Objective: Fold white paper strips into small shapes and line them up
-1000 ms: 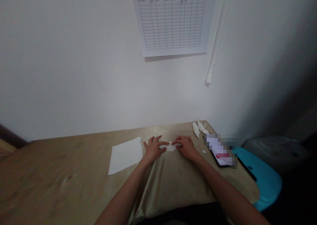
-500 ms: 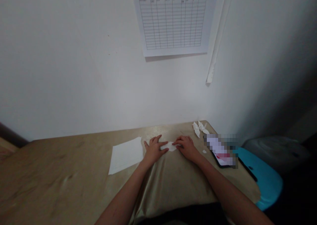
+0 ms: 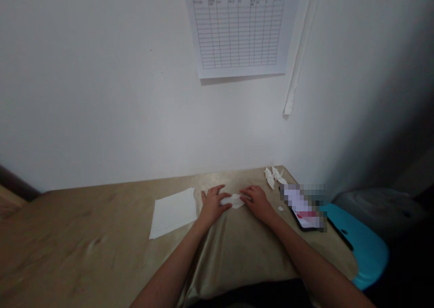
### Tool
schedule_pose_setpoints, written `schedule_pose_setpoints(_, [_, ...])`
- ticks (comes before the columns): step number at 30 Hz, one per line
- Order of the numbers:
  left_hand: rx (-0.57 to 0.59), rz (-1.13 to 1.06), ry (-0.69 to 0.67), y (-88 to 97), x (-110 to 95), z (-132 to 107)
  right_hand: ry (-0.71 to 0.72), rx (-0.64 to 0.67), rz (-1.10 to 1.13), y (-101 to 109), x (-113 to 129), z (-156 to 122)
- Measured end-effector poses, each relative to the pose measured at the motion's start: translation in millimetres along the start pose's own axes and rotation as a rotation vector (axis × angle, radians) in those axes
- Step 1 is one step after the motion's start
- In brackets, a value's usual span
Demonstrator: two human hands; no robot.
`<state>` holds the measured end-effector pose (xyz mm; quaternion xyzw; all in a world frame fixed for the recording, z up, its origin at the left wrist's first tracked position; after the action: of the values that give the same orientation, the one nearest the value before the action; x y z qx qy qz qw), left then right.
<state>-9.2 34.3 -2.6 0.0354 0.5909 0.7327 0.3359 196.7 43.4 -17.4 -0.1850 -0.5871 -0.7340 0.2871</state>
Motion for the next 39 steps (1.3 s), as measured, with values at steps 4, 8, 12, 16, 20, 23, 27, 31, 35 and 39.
schedule_pose_setpoints(4, [-0.056, 0.005, -0.06, 0.3, -3, 0, -0.027, -0.025, -0.001, -1, -2, 2])
schedule_pose_setpoints(8, [-0.089, 0.007, -0.093, 2.1, -7, -1, -0.007, -0.015, 0.029, 1, 1, 2])
schedule_pose_setpoints(12, [-0.102, 0.005, -0.078, 4.4, -9, 0, 0.01, -0.01, 0.066, 3, 2, 2])
schedule_pose_setpoints(16, [-0.119, -0.003, -0.062, 5.1, -8, 0, 0.016, -0.034, 0.109, 4, 0, 3])
schedule_pose_setpoints(20, [-0.143, -0.015, -0.082, 4.6, -7, -1, 0.039, -0.059, 0.177, 5, 1, 3])
schedule_pose_setpoints(23, [-0.164, -0.02, -0.097, 5.0, -7, -1, 0.068, -0.088, 0.194, 9, 4, 1])
schedule_pose_setpoints(27, [-0.195, -0.008, -0.118, 7.6, -9, -2, 0.077, -0.11, 0.156, 13, 8, -2])
schedule_pose_setpoints(31, [-0.179, 0.006, -0.12, 8.4, -8, -2, 0.075, -0.071, 0.081, 12, 11, -5])
schedule_pose_setpoints(35, [-0.094, -0.015, -0.149, 5.8, -8, -1, 0.082, -0.026, 0.025, 12, 12, -6])
schedule_pose_setpoints(39, [-0.005, -0.036, -0.153, 2.9, -7, -2, 0.078, 0.046, -0.001, 11, 11, -7])
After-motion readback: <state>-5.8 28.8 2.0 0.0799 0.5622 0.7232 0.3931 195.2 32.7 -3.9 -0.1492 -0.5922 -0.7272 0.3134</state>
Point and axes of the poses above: each hand's wrist, its own z-axis towards the middle knuckle, its own y-axis out of the back of the hand, x = y × z, the point moved 3 cm from there along z, towards the middle knuckle, and after that the axes turned 15 degrees about -y, right-handed, at the moved point
